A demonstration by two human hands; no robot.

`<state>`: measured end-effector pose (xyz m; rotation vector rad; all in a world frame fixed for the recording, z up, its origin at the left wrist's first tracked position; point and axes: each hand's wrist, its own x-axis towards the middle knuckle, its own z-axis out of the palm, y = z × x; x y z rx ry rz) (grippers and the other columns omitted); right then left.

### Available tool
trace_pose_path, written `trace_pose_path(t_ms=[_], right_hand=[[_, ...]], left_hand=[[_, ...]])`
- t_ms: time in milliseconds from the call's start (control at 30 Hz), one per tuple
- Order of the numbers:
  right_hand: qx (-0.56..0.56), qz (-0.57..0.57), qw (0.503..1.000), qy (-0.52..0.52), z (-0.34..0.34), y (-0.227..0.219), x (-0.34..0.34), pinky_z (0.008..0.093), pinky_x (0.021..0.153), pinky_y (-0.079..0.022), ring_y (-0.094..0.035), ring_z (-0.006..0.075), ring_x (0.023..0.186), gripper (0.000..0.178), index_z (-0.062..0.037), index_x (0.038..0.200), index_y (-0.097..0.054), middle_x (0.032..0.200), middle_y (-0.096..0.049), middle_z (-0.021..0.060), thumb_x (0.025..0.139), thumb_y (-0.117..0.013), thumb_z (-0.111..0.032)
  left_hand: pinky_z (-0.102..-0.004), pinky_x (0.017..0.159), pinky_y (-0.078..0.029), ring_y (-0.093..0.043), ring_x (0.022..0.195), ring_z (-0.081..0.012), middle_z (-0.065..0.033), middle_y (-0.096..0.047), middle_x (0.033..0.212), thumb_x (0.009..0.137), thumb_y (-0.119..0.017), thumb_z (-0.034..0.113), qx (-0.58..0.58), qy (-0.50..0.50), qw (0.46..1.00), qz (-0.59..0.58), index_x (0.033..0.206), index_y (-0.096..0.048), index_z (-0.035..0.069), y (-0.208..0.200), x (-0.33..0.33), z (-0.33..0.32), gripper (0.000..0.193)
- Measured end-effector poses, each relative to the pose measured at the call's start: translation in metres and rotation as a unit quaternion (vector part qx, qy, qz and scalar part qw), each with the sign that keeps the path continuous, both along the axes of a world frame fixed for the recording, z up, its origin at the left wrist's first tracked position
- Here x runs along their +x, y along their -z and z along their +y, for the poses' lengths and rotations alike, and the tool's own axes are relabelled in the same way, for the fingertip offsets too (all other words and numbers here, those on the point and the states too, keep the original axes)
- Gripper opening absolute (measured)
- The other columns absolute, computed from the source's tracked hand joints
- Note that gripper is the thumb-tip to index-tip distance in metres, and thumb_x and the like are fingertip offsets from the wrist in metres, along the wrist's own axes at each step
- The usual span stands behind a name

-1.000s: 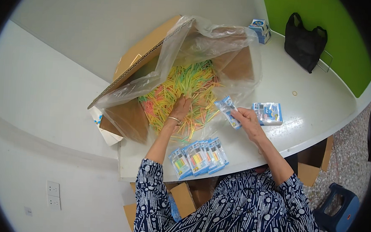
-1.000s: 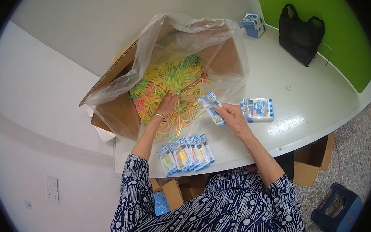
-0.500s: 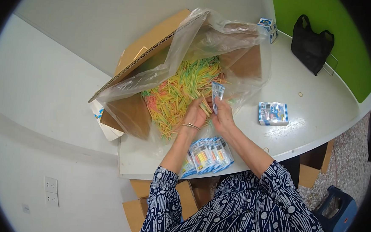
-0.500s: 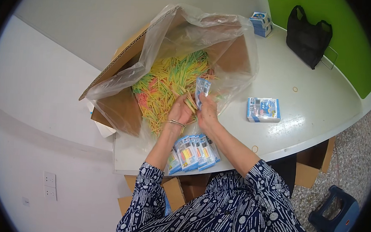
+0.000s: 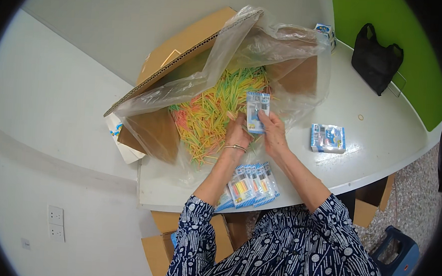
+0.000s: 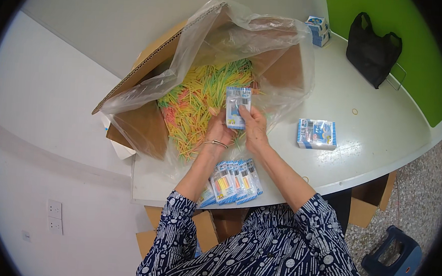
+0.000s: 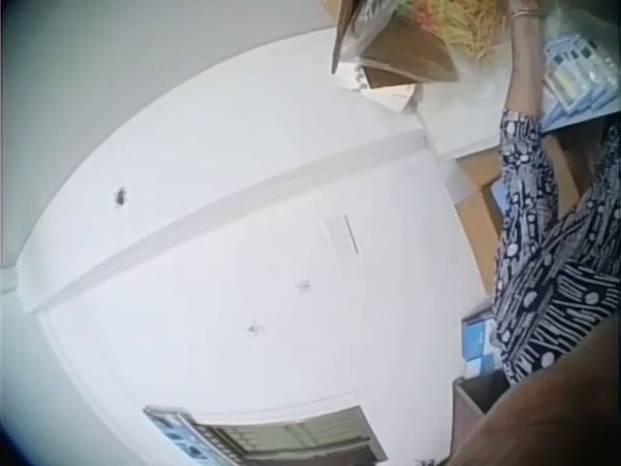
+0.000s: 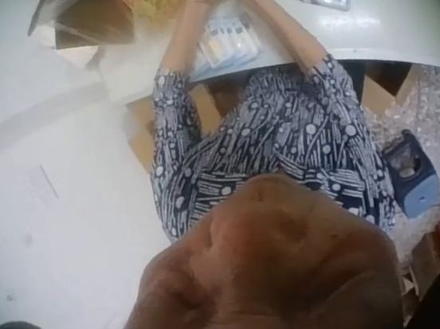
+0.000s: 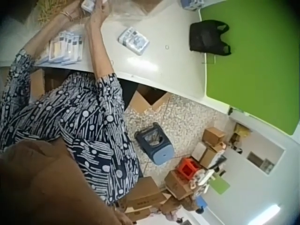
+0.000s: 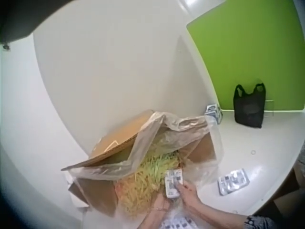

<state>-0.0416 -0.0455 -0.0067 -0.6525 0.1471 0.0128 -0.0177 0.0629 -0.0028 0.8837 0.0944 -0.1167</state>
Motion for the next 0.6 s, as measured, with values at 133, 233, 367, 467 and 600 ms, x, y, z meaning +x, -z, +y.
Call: trace_pose_path(t_ms=[133,233,367,467,600], right_hand=[[-0.189,-0.054,0.977,-0.077,-0.037,0.002,-0.007,0.0207,0.064,-0.044,-0.057,0.0047,0.067,0.02,-0.0015,0.094,-0.066,0.079,-0.065,0.0002,0.086,-0.064,-0.02],[-0.213,-0.063,0.963,-0.154,-0.053,-0.004,-0.019,0.0197,0.067,-0.042,-0.056,0.0042,0.068,0.021,-0.0017,0.092,-0.068,0.079,-0.066,0.0008,0.084,-0.066,-0.022],[-0.23,-0.058,0.945,-0.226,-0.07,0.002,-0.024,0.0199,0.066,-0.044,-0.057,0.0046,0.069,0.023,0.0005,0.094,-0.068,0.081,-0.067,0.0015,0.084,-0.066,-0.02],[-0.24,-0.075,0.933,-0.256,-0.076,0.008,-0.026,0.0196,0.068,-0.044,-0.057,0.0049,0.071,0.024,0.0009,0.092,-0.069,0.082,-0.067,0.002,0.083,-0.067,-0.021],[-0.226,-0.087,0.924,-0.295,-0.078,0.007,-0.03,0.0199,0.07,-0.043,-0.057,0.0051,0.074,0.027,0.0012,0.095,-0.068,0.084,-0.067,0.0024,0.083,-0.068,-0.022]], left_hand=[[-0.0341,0.077,-0.05,-0.061,0.091,-0.0213,-0.0116,-0.061,0.099,0.095,-0.048,0.02,0.086,-0.022,0.996,-0.01,0.099,-0.05,0.004,-0.02,0.008,0.019,0.016],[-0.0333,0.073,-0.051,-0.062,0.086,-0.0232,-0.0138,-0.062,0.093,0.095,-0.048,0.022,0.083,-0.033,0.994,-0.058,0.095,-0.05,0.006,-0.048,0.002,0.018,0.017],[-0.0345,0.073,-0.052,-0.064,0.083,-0.0248,-0.0144,-0.062,0.092,0.096,-0.048,0.026,0.115,0.013,0.989,-0.095,0.094,-0.05,0.006,-0.076,-0.01,0.007,0.021],[-0.0343,0.074,-0.052,-0.064,0.085,-0.0243,-0.0135,-0.061,0.093,0.096,-0.047,0.029,0.145,0.049,0.981,-0.121,0.095,-0.05,0.006,-0.085,-0.016,-0.002,0.023],[-0.0349,0.076,-0.052,-0.064,0.086,-0.023,-0.0119,-0.061,0.092,0.096,-0.046,0.03,0.144,0.062,0.979,-0.132,0.095,-0.049,0.006,-0.086,-0.023,-0.01,0.024]])
